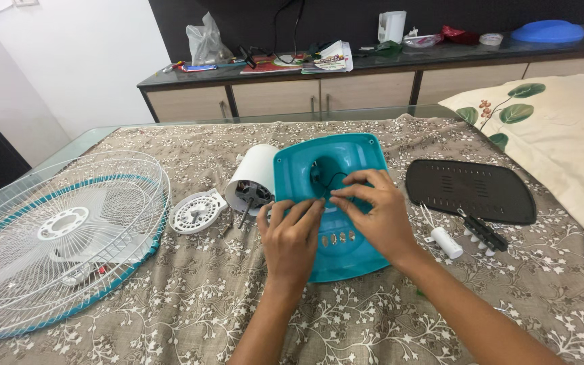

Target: The person works on the internal wiring of a disassembled electric fan base. They connect wires inside the blue plastic housing and then install a black speed control switch, securing it with a screwdriver.

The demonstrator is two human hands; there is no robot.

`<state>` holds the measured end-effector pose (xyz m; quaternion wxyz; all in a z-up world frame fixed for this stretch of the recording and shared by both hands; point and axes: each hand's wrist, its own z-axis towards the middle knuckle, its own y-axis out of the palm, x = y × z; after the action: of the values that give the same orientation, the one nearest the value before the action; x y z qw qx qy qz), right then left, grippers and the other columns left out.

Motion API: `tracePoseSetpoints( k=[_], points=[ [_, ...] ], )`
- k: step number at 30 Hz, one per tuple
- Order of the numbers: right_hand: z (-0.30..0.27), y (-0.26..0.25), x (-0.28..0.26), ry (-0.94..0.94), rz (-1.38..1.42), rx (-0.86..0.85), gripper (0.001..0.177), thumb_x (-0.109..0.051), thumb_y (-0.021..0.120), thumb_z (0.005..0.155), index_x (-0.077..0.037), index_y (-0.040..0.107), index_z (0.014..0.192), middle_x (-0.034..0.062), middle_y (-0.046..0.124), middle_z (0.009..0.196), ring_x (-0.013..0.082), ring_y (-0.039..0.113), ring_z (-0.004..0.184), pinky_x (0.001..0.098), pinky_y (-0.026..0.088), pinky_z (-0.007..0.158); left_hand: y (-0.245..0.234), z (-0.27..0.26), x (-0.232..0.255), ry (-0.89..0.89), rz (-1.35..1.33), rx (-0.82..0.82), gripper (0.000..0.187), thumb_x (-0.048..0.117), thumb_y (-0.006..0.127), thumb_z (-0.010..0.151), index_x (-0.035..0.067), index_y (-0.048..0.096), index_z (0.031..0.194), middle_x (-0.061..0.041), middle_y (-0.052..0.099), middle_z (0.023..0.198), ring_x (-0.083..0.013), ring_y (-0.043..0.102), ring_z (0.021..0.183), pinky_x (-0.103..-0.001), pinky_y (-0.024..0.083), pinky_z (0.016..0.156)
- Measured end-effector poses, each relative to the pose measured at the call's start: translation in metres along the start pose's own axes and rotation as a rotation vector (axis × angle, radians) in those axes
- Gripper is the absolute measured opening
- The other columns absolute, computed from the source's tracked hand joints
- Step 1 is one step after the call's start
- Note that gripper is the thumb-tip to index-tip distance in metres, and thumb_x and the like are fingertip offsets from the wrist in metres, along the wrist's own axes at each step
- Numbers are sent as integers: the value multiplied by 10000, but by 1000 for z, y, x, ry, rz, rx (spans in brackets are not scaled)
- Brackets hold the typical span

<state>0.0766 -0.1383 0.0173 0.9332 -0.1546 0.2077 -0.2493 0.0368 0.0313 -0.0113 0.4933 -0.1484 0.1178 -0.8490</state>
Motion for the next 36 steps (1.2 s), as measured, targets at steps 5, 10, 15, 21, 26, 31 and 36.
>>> tracePoseSetpoints(
  k=[5,10,15,21,26,31,36],
  points=[
    [4,0,-1,197,126,44,134,-167,788,889,-81,812,990,47,773,973,163,690,902,296,540,691,3,-3,-2,32,32,-6,226,152,740,891,185,796,1107,20,752,1103,-213,620,1029,-468,372,1031],
    [4,0,0,290,152,69,151,-163,763,918,-80,815,1033,55,796,957,134,709,847,279,531,677,4,-5,-3,48,28,-34,216,145,751,854,215,802,1051,17,738,1145,-219,613,1078,-494,360,1056],
    [5,-1,2,351,246,32,168,-160,730,936,-84,804,1066,45,790,981,103,728,864,252,542,690,4,-4,-1,89,62,-81,241,132,752,780,255,818,976,11,718,1165,-234,592,1129,-527,331,1082],
    [7,-5,-2,387,283,-4,159,-144,706,942,-87,803,1056,45,781,963,101,714,847,251,533,686,3,-4,1,55,2,-54,154,181,767,833,250,809,964,24,713,1159,-225,588,1145,-526,335,1087],
    [17,-21,-4,109,-14,-316,130,-168,803,812,-118,831,930,42,779,874,189,697,842,327,560,716,1,-4,0,-30,-72,9,157,156,757,874,170,798,1025,13,753,1123,-207,624,1074,-465,376,1048],
    [23,-32,-5,-139,5,-546,250,-149,793,753,-132,817,1001,-11,784,958,223,672,932,365,577,779,1,-3,1,-71,-86,37,168,151,752,904,141,792,1067,8,778,1064,-200,636,995,-422,396,1005],
    [28,-39,-4,-31,-215,-458,158,-192,768,781,-195,816,932,-14,770,919,219,712,899,362,580,763,-1,-1,0,-26,-79,10,418,130,762,898,93,695,1309,-43,752,998,-238,628,995,-457,396,1012]
  ],
)
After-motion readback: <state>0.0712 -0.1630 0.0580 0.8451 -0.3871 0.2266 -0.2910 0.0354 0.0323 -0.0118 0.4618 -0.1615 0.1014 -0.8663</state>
